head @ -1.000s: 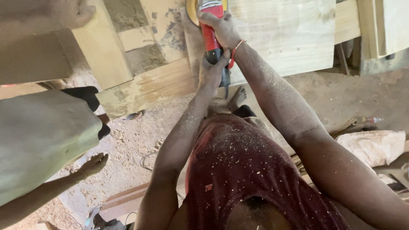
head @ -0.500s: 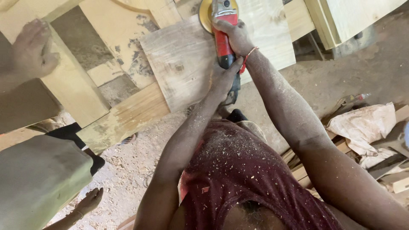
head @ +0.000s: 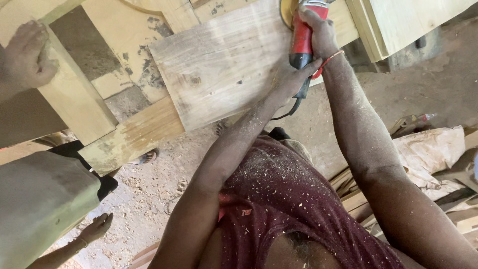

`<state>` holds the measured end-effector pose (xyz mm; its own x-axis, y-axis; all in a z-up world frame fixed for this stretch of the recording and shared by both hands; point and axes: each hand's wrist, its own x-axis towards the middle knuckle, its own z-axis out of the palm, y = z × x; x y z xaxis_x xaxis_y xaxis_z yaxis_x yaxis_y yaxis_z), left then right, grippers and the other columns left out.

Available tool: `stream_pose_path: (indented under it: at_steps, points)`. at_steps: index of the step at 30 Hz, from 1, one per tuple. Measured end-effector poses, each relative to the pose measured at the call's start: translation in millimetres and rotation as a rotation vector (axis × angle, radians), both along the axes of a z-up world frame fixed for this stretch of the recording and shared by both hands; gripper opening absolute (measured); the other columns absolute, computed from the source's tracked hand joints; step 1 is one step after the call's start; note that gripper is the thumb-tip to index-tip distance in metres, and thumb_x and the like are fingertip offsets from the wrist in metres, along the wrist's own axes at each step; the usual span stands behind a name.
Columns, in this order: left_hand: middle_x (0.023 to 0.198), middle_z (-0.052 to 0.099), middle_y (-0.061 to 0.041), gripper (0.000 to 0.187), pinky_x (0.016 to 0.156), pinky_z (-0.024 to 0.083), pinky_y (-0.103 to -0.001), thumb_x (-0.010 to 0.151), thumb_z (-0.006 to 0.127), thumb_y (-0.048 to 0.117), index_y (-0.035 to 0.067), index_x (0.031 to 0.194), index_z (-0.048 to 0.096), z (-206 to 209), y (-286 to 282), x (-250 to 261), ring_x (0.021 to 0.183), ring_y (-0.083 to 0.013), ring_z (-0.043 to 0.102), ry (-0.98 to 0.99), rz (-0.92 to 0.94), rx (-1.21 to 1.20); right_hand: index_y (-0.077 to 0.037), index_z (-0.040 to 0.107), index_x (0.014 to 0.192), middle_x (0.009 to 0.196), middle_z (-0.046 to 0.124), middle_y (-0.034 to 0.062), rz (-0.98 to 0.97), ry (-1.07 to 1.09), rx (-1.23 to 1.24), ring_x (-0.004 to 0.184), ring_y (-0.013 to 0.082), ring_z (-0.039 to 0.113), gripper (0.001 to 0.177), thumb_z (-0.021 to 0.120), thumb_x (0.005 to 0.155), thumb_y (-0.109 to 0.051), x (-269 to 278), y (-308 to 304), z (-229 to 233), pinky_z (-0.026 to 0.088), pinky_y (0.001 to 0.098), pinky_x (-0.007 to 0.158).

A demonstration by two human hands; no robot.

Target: The person sands wood pieces using a power sander, holding the sander with both hands while another person helps position the wood on a workbench.

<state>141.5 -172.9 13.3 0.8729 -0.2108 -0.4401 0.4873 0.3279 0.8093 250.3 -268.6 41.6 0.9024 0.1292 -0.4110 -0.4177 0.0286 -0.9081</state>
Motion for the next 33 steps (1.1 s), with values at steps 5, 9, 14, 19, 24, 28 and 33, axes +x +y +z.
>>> stream_pose_path:
  at_steps: [5,9,14,19,24,28,33]
  points:
    - [0.075,0.067,-0.003,0.058,0.05,0.059,-0.027,0.079,0.082,0.05,0.005,0.109,0.061,2.7,-2.1,-13.6,0.058,-0.0109,0.065,0.054,0.025,0.059,0.0,0.07,0.108,0.089,0.07,0.0102,-0.024,-0.011,-0.02,0.07,0.0179,0.069,0.042,0.075,0.091,-0.037,-18.8,-4.5,2.2,0.06,0.0314,0.062]
    - [0.075,0.066,-0.007,0.056,0.048,0.058,-0.031,0.081,0.079,0.045,0.007,0.114,0.055,17.6,16.0,-43.4,0.054,-0.0148,0.062,0.197,0.062,0.128,-0.002,0.067,0.108,0.086,0.07,0.0096,0.02,0.09,-0.055,0.064,0.0172,0.068,0.041,0.074,0.086,-0.036,-39.7,22.9,-1.4,0.059,0.0306,0.057]
    - [0.09,0.07,-0.005,0.05,0.057,0.064,-0.031,0.081,0.082,0.033,0.009,0.116,0.057,13.3,46.2,-74.0,0.065,-0.014,0.068,0.215,0.285,0.137,0.002,0.046,0.129,0.101,0.067,0.0167,0.17,0.313,-0.004,0.076,0.0212,0.071,0.065,0.078,0.081,-0.028,-67.3,71.6,3.3,0.065,0.0313,0.064]
    - [0.092,0.07,-0.006,0.044,0.061,0.06,-0.031,0.089,0.081,0.033,0.006,0.116,0.059,-3.7,61.3,-78.0,0.073,-0.0147,0.069,0.18,0.423,0.174,0.008,0.041,0.133,0.108,0.063,0.017,0.237,0.28,0.088,0.088,0.0206,0.071,0.078,0.084,0.075,-0.022,-75.0,86.2,3.3,0.064,0.031,0.07]
    - [0.089,0.069,-0.005,0.041,0.061,0.061,-0.031,0.089,0.076,0.035,0.01,0.115,0.055,2.4,51.8,-54.0,0.07,-0.0139,0.069,0.223,0.36,0.213,-0.002,0.03,0.129,0.102,0.062,0.018,0.138,0.393,0.179,0.082,0.0233,0.072,0.081,0.083,0.07,-0.017,-55.5,73.8,-4.6,0.067,0.0327,0.07]
    - [0.093,0.07,-0.006,0.043,0.064,0.058,-0.03,0.092,0.077,0.036,0.004,0.116,0.061,7.0,27.5,-27.8,0.075,-0.0135,0.068,0.063,0.323,0.174,0.006,0.041,0.128,0.098,0.063,0.0172,0.085,0.28,0.178,0.077,0.0211,0.069,0.072,0.081,0.074,-0.02,-37.0,44.5,-5.0,0.062,0.0326,0.065]
    - [0.088,0.069,-0.004,0.045,0.063,0.061,-0.031,0.09,0.077,0.036,0.006,0.116,0.056,6.2,14.0,-18.2,0.071,-0.0141,0.068,0.154,0.282,0.276,0.007,0.044,0.131,0.097,0.064,0.0153,0.147,0.327,0.289,0.075,0.0193,0.067,0.07,0.08,0.077,-0.02,-29.7,32.4,-6.7,0.062,0.0299,0.067]
